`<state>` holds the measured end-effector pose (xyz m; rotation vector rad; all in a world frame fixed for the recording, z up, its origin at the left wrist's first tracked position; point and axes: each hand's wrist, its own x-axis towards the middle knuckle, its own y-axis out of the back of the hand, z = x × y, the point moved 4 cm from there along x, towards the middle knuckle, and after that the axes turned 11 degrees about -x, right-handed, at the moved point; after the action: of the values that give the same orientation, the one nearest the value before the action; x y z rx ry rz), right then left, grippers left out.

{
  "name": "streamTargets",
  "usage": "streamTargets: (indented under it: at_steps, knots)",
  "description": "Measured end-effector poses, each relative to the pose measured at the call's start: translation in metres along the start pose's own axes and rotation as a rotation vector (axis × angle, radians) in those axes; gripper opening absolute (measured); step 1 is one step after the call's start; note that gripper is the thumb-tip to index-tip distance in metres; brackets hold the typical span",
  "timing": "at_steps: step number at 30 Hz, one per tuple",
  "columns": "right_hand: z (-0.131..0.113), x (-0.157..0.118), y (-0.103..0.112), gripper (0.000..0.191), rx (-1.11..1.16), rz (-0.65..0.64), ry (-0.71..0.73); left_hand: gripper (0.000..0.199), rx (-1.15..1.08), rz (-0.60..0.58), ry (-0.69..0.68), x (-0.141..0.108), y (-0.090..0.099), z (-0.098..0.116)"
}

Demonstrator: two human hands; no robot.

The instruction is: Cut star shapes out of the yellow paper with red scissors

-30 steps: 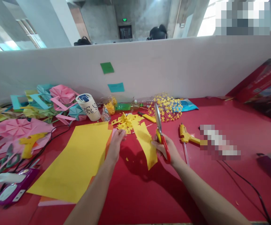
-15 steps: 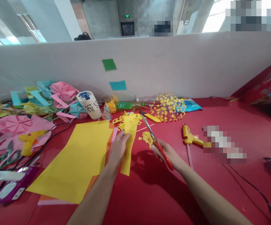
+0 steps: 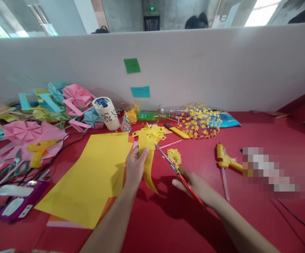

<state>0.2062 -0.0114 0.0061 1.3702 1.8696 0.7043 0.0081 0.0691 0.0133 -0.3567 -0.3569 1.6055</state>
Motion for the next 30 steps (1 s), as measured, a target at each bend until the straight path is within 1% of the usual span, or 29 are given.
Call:
streamTargets:
  at_steps: [3, 6, 11, 16, 18, 23, 30]
  knots:
    - [-0.002, -0.001, 0.001, 0.036, 0.006, -0.017, 0.000, 0.019, -0.001, 0.027, -0.034, 0.002, 0.003, 0.001]
    - [-0.004, -0.002, 0.000, 0.037, 0.031, -0.033, 0.001, 0.018, -0.010, 0.008, -0.023, 0.002, 0.002, -0.001]
    - [-0.008, -0.002, -0.001, 0.042, 0.077, -0.050, 0.004, 0.018, 0.010, -0.075, 0.045, -0.003, -0.004, -0.006]
    - [-0.008, -0.003, -0.006, 0.044, 0.185, -0.088, 0.034, 0.029, -0.062, -0.103, 0.156, -0.004, -0.007, -0.004]
    - [-0.007, -0.004, -0.010, 0.045, 0.239, -0.106, 0.047, 0.031, -0.078, -0.111, 0.180, -0.005, -0.009, -0.002]
    - [-0.006, -0.006, -0.015, 0.045, 0.360, -0.152, 0.041, 0.026, -0.050, -0.070, 0.146, -0.005, -0.007, -0.001]
    - [-0.005, -0.003, -0.020, 0.046, 0.443, -0.167, -0.022, 0.023, -0.014, -0.081, 0.160, -0.005, -0.007, -0.001]
